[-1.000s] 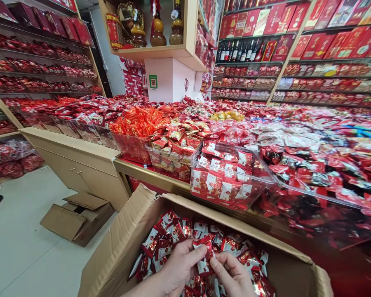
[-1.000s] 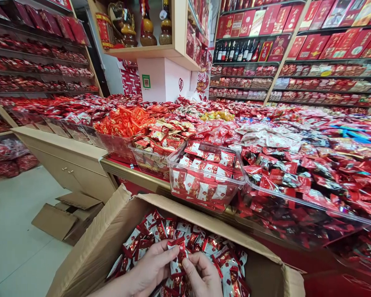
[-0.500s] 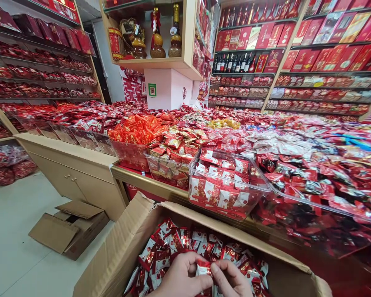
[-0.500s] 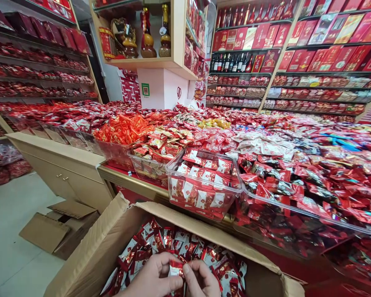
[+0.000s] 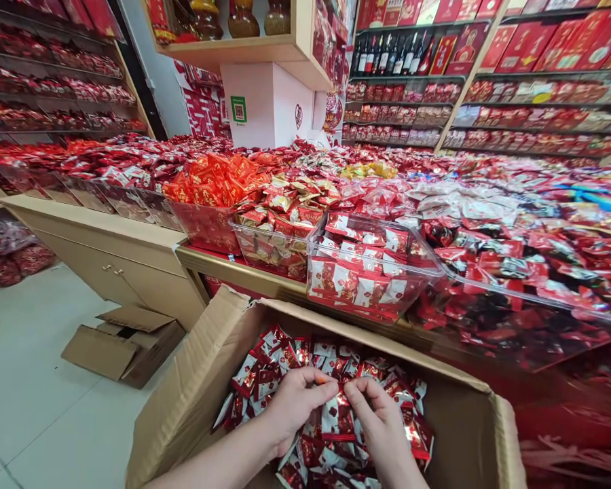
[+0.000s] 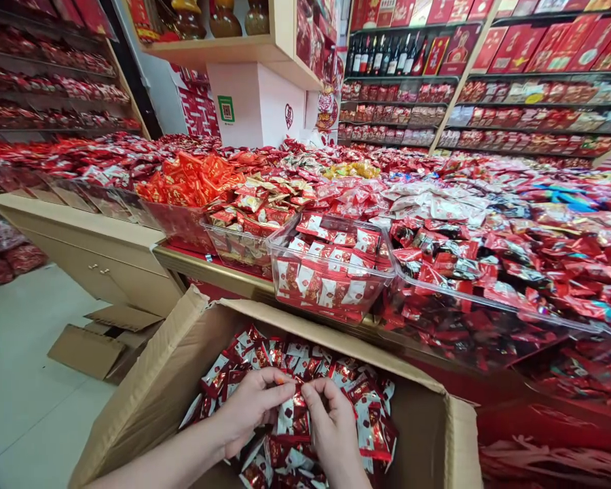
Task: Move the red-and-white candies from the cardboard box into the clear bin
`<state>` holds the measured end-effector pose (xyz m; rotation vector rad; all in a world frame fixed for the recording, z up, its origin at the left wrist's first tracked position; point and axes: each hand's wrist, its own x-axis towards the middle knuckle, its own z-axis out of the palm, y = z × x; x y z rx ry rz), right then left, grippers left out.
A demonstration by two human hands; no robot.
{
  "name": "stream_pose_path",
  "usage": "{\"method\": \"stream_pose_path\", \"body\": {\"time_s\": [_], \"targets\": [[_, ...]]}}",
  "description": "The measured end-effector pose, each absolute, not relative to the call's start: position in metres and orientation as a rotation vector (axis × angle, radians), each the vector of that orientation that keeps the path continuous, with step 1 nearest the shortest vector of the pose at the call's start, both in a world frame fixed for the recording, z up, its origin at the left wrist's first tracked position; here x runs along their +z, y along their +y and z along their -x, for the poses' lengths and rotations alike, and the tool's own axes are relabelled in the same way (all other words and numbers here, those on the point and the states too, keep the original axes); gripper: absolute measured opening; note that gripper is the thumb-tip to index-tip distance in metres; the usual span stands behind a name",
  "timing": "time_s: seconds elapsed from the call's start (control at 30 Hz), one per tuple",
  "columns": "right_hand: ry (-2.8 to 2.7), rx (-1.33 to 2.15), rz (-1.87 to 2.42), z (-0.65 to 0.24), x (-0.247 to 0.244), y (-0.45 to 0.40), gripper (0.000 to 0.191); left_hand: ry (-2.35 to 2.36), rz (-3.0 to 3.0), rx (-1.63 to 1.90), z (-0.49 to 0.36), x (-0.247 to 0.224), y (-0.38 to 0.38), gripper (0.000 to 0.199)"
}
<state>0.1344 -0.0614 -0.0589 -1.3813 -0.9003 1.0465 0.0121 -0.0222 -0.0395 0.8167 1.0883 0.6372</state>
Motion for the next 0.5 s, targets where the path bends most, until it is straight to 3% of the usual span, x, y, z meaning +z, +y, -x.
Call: {"method": "stream_pose_path", "body": {"time_s": [0.3,0.5], "targets": [[-0.803,1.239,1.235,-0.126,-0.076,-0.064,0.027,1.074,-0.702,0.765,-0.008,-0.042,-0.021,0.031],[-0.824,1.286,1.123,-0.124,-0.095,-0.062,0.028,1.1,-1.053,0.698,-0.003,-0.047,-0.02,0.031]]}}
